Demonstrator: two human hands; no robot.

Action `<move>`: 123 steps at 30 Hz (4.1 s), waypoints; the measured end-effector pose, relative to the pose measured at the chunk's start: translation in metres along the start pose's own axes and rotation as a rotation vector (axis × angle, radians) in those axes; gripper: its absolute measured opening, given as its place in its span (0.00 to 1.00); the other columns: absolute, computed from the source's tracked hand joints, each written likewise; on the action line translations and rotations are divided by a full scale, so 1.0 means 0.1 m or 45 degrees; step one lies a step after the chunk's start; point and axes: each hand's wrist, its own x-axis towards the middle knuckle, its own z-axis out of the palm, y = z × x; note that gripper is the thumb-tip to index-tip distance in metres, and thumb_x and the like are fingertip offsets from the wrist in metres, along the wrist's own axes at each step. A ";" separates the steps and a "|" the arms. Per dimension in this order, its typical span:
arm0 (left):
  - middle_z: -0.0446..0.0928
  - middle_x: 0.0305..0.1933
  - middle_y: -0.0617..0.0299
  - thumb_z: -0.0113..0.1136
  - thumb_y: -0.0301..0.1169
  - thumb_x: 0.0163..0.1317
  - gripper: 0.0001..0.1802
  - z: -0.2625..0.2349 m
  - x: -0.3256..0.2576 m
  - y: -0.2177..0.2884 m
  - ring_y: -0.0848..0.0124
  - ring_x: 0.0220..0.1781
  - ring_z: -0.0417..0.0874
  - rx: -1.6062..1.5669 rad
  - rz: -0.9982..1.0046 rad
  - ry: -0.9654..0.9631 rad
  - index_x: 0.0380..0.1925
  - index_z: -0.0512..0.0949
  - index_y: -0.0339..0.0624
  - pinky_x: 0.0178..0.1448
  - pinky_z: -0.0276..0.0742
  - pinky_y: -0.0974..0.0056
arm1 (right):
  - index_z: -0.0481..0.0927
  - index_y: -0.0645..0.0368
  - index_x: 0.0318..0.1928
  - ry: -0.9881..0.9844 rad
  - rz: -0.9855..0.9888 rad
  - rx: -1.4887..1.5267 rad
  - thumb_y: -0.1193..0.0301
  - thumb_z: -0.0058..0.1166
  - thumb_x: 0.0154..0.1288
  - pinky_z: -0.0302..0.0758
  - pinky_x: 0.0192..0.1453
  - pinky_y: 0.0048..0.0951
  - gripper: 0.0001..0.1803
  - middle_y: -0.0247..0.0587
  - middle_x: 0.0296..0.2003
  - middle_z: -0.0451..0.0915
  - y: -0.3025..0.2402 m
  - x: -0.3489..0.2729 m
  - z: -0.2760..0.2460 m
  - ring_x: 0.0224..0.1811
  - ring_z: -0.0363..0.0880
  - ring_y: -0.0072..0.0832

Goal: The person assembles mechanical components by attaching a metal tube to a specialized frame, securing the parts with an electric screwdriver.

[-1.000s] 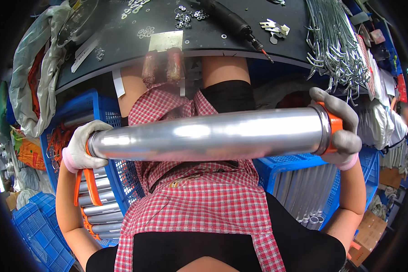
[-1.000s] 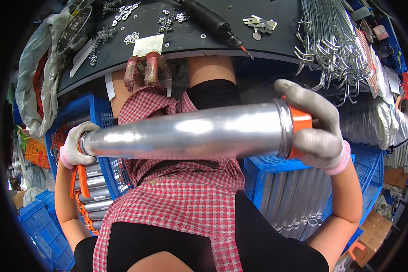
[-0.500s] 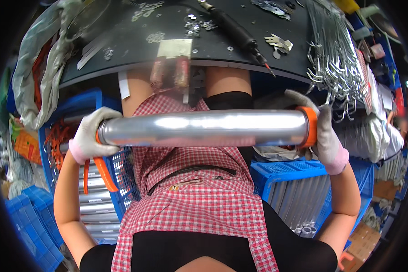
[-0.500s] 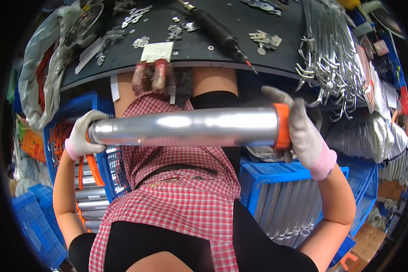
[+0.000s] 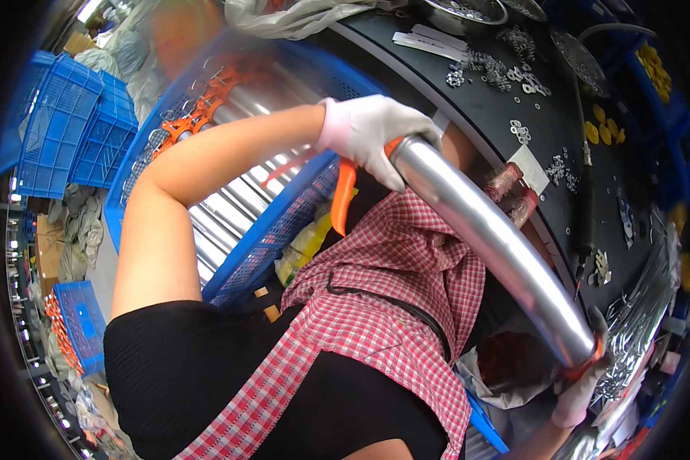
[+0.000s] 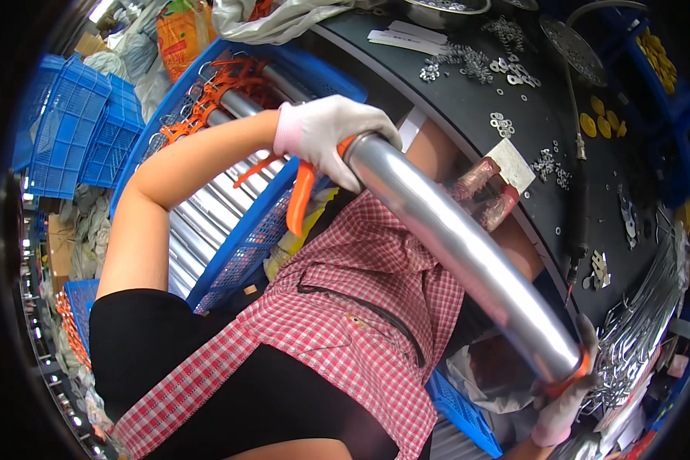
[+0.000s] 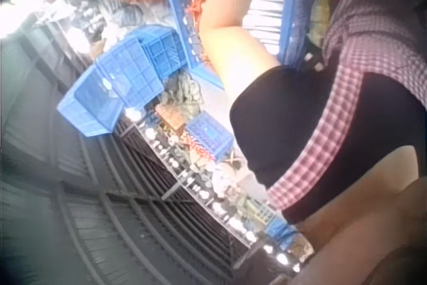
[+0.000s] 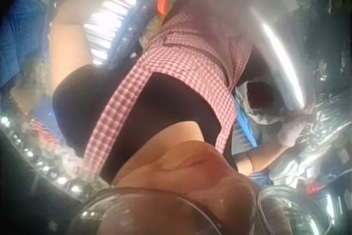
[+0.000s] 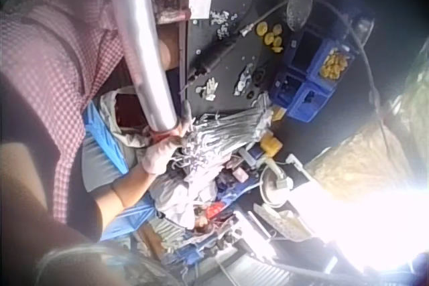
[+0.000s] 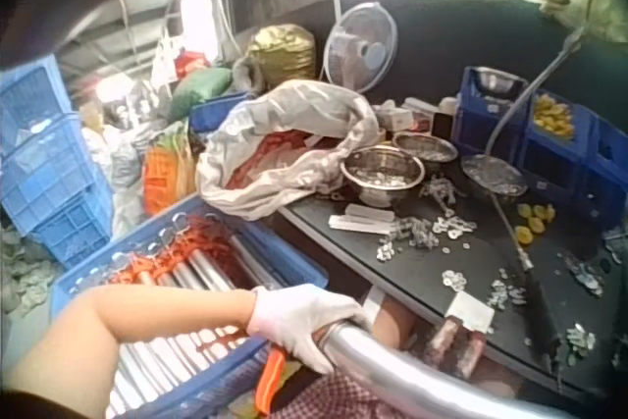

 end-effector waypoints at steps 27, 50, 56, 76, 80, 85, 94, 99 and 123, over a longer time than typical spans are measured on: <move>0.78 0.43 0.60 0.70 0.31 0.37 0.29 0.31 -0.44 0.07 0.62 0.34 0.80 1.007 0.370 1.198 0.46 0.78 0.50 0.36 0.76 0.59 | 0.70 0.60 0.54 -0.138 -0.783 -0.564 0.75 0.60 0.37 0.68 0.57 0.37 0.36 0.48 0.47 0.71 0.18 0.29 0.11 0.49 0.72 0.39; 0.75 0.47 0.49 0.64 0.36 0.55 0.20 -0.94 0.68 -1.34 0.56 0.50 0.77 0.569 -0.458 0.513 0.45 0.77 0.36 0.54 0.73 0.60 | 0.75 0.59 0.55 0.219 -0.871 -1.093 0.81 0.57 0.47 0.65 0.61 0.44 0.29 0.52 0.53 0.70 1.15 0.37 0.70 0.56 0.69 0.47; 0.79 0.38 0.59 0.62 0.33 0.59 0.17 -1.05 0.67 -1.47 0.72 0.39 0.76 0.183 -0.487 0.520 0.46 0.77 0.37 0.47 0.72 0.66 | 0.75 0.57 0.54 0.192 -0.947 -1.109 0.77 0.59 0.43 0.66 0.58 0.47 0.30 0.49 0.51 0.71 0.99 0.42 0.70 0.54 0.70 0.49; 0.78 0.29 0.50 0.62 0.34 0.50 0.12 -0.15 0.51 0.51 0.58 0.31 0.80 0.113 0.265 -0.289 0.30 0.81 0.35 0.39 0.75 0.63 | 0.68 0.69 0.61 0.008 -0.949 -0.693 0.79 0.56 0.48 0.64 0.65 0.38 0.34 0.56 0.53 0.74 -0.21 0.56 1.38 0.56 0.74 0.42; 0.76 0.22 0.50 0.61 0.33 0.52 0.14 -0.01 0.48 0.78 0.67 0.25 0.78 -0.226 0.025 -0.412 0.30 0.79 0.29 0.32 0.73 0.64 | 0.68 0.66 0.61 -0.123 -0.895 -0.348 0.86 0.63 0.48 0.79 0.40 0.24 0.36 0.48 0.47 0.81 -0.39 0.76 1.65 0.33 0.83 0.25; 0.78 0.27 0.67 0.56 0.34 0.61 0.11 0.24 0.33 0.67 0.82 0.26 0.76 -1.126 -0.240 -0.309 0.33 0.79 0.36 0.30 0.73 0.75 | 0.63 0.67 0.64 -0.090 -0.793 0.145 0.85 0.62 0.51 0.79 0.46 0.23 0.38 0.53 0.60 0.71 -0.27 0.67 1.73 0.40 0.83 0.25; 0.76 0.26 0.71 0.56 0.43 0.65 0.15 0.47 0.20 0.78 0.86 0.22 0.73 -1.392 -0.415 -0.242 0.32 0.78 0.42 0.23 0.66 0.81 | 0.72 0.66 0.55 0.058 -0.795 0.166 0.83 0.65 0.51 0.77 0.51 0.26 0.29 0.47 0.53 0.76 -0.07 0.56 1.86 0.44 0.81 0.27; 0.69 0.23 0.74 0.57 0.45 0.64 0.16 0.57 0.18 0.80 0.86 0.22 0.67 -1.449 -0.363 -0.283 0.28 0.75 0.43 0.22 0.59 0.79 | 0.82 0.59 0.44 0.317 -1.267 -0.207 0.81 0.72 0.40 0.76 0.44 0.25 0.25 0.42 0.43 0.74 -0.05 0.67 1.85 0.40 0.78 0.28; 0.65 0.28 0.66 0.46 0.19 0.62 0.10 0.61 0.28 0.67 0.84 0.20 0.62 -0.617 0.136 -0.322 0.43 0.72 0.36 0.20 0.55 0.78 | 0.82 0.57 0.36 0.472 -1.364 -0.750 0.78 0.72 0.40 0.75 0.44 0.29 0.18 0.40 0.37 0.78 -0.12 0.65 1.84 0.41 0.78 0.32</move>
